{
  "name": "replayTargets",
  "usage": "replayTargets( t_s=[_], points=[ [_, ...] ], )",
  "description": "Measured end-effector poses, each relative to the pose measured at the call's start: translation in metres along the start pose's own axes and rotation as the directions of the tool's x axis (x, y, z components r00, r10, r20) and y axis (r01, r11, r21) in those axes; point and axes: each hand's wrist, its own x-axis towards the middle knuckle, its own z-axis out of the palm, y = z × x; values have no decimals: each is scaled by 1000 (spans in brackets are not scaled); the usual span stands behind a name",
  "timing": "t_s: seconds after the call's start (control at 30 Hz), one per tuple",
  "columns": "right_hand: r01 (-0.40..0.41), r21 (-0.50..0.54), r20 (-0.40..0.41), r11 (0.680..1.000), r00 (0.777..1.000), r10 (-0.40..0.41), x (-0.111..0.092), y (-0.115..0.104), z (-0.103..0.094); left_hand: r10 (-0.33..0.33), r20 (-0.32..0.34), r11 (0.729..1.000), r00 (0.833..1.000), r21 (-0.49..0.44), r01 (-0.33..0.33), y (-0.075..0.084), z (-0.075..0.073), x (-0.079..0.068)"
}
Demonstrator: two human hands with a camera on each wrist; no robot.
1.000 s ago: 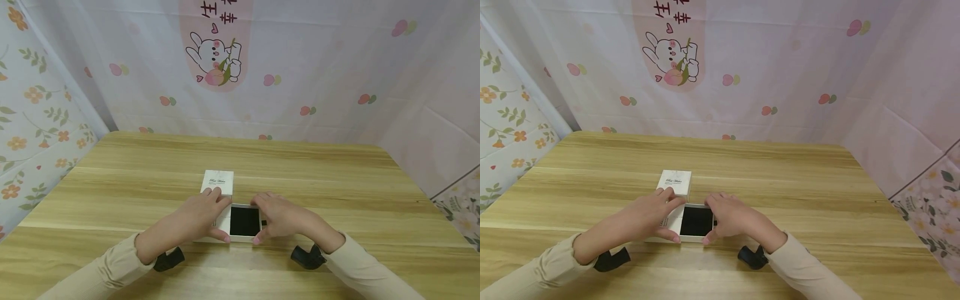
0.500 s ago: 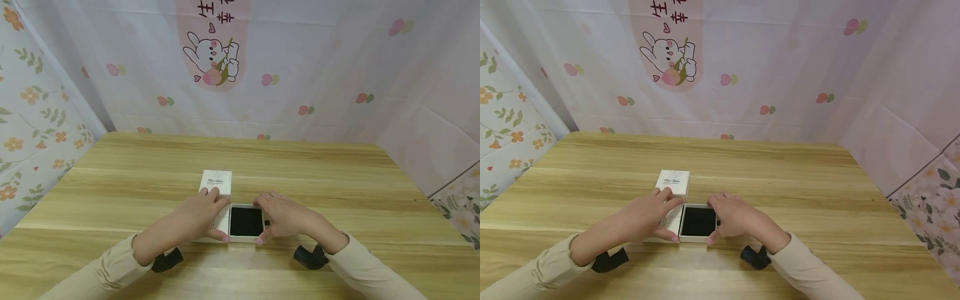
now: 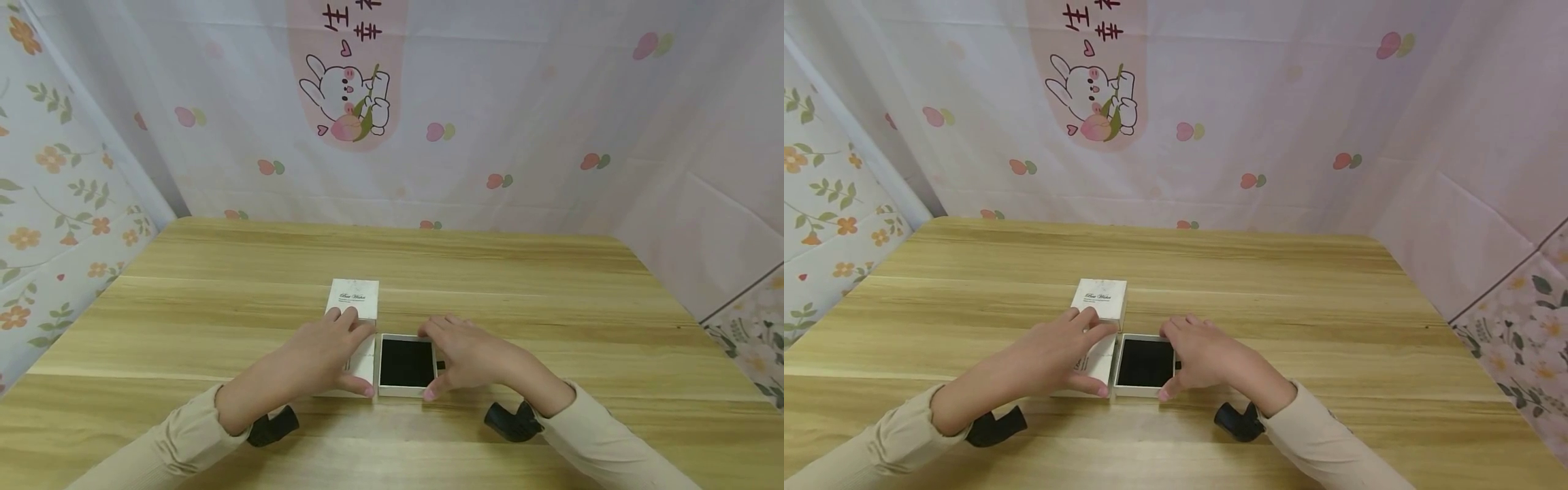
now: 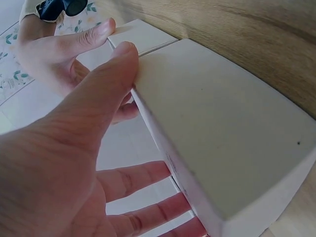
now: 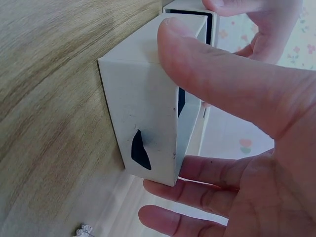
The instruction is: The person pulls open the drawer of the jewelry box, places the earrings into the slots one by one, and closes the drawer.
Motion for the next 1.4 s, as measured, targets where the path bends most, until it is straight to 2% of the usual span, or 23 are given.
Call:
replayTargets(
  t_s=[0.2, 0.5, 0.73, 1.0, 1.17, 1.4],
  points=[
    [-8, -9, 7, 1000, 1000, 8, -1, -1, -1, -4, 17, 1000, 1000, -15, 4, 0, 0, 1],
    [-37, -9, 22, 999, 999, 37, -1, -4, -3, 23, -5, 1000, 1000, -11, -23, -1, -3, -1],
    [-38, -7, 27, 999, 999, 38, 0, -3, -2, 45, 20, 999, 999, -2, -45, 3, -2, 7],
    [-35, 0, 30, 999, 999, 35, 0, -3, -2, 62, 26, 998, 998, -32, -62, 9, 5, 15],
    [-38, -2, 31, 999, 999, 38, 0, -3, -2, 94, 14, 994, 995, -54, -94, 12, 9, 19],
    [-33, 0, 27, 999, 999, 33, 0, -2, -2, 104, 8, 993, 995, -61, -103, 12, 11, 20]
  ],
)
